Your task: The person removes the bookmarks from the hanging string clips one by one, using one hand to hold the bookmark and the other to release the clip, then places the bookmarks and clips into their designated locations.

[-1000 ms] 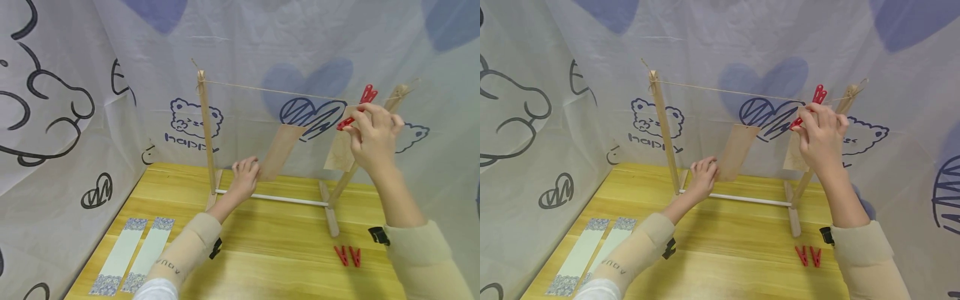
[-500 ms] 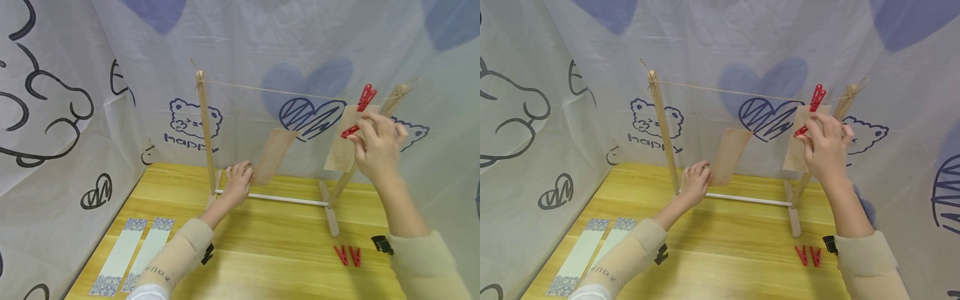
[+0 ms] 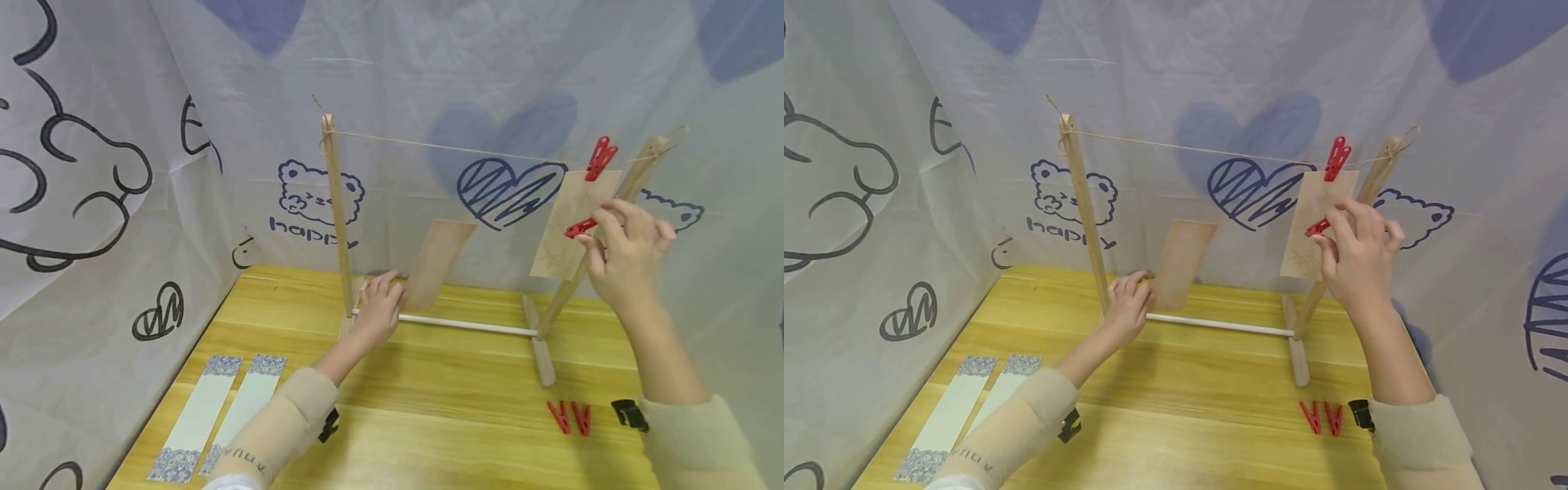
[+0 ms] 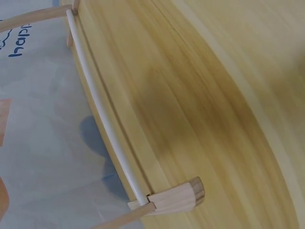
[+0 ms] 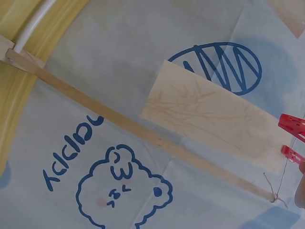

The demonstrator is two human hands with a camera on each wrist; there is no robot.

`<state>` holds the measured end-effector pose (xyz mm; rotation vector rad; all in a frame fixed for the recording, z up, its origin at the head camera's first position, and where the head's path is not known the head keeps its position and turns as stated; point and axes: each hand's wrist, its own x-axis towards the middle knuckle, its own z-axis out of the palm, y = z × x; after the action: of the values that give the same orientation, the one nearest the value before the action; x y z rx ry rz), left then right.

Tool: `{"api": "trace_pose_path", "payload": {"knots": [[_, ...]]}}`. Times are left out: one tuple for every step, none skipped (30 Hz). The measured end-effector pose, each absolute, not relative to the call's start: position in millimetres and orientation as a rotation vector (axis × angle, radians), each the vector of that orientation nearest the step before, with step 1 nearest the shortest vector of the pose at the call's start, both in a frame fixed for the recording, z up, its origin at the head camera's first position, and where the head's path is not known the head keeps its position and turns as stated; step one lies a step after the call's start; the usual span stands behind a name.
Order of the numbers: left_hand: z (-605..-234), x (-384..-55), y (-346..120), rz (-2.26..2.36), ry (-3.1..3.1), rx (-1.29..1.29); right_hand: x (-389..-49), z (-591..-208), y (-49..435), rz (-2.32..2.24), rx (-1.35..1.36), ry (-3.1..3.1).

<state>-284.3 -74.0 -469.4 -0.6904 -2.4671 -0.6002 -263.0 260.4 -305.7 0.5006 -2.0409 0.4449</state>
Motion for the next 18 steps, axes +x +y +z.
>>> {"api": "trace_pose_path", "payload": {"knots": [[-470,-283,-75,-0.607,-2.468,-0.687,-263,-307,261,0.450,0.496,-2.044],[-471,-283,-76,-0.610,-2.473,-0.684,-262,-308,261,0.456,0.491,-2.046],[-471,-282,-77,-0.610,-2.477,-0.681,-262,-309,262,0.457,0.488,-2.045],[-472,-281,-78,-0.613,-2.481,-0.678,-262,-310,263,0.454,0.486,-2.044],[-472,-280,-79,-0.614,-2.481,-0.674,-262,-311,263,0.460,0.483,-2.041],[-473,-279,-80,-0.615,-2.479,-0.673,-262,-313,264,0.462,0.482,-2.035],[-473,-278,-81,-0.617,-2.473,-0.674,-262,-314,265,0.463,0.484,-2.027],[-474,-277,-82,-0.614,-2.468,-0.674,-262,-315,265,0.465,0.484,-2.017],[-475,-277,-83,-0.609,-2.459,-0.676,-262,-317,266,0.467,0.483,-2.009],[-476,-276,-84,-0.607,-2.448,-0.679,-261,-318,267,0.470,0.481,-2.006],[-477,-275,-85,-0.604,-2.439,-0.683,-261,-319,267,0.471,0.478,-2.006],[-477,-275,-86,-0.601,-2.432,-0.687,-260,-320,268,0.473,0.475,-2.006],[-478,-274,-86,-0.600,-2.430,-0.690,-259,-321,268,0.472,0.474,-2.008],[-478,-273,-87,-0.599,-2.432,-0.692,-258,-321,269,0.470,0.471,-2.015],[-479,-273,-88,-0.597,-2.435,-0.688,-257,-322,270,0.464,0.472,-2.024],[-479,-272,-89,-0.598,-2.440,-0.686,-256,-322,270,0.456,0.470,-2.035],[-479,-272,-89,-0.598,-2.442,-0.684,-255,-323,271,0.452,0.471,-2.038],[-479,-271,-90,-0.597,-2.443,-0.679,-255,-323,271,0.448,0.472,-2.043]]}}
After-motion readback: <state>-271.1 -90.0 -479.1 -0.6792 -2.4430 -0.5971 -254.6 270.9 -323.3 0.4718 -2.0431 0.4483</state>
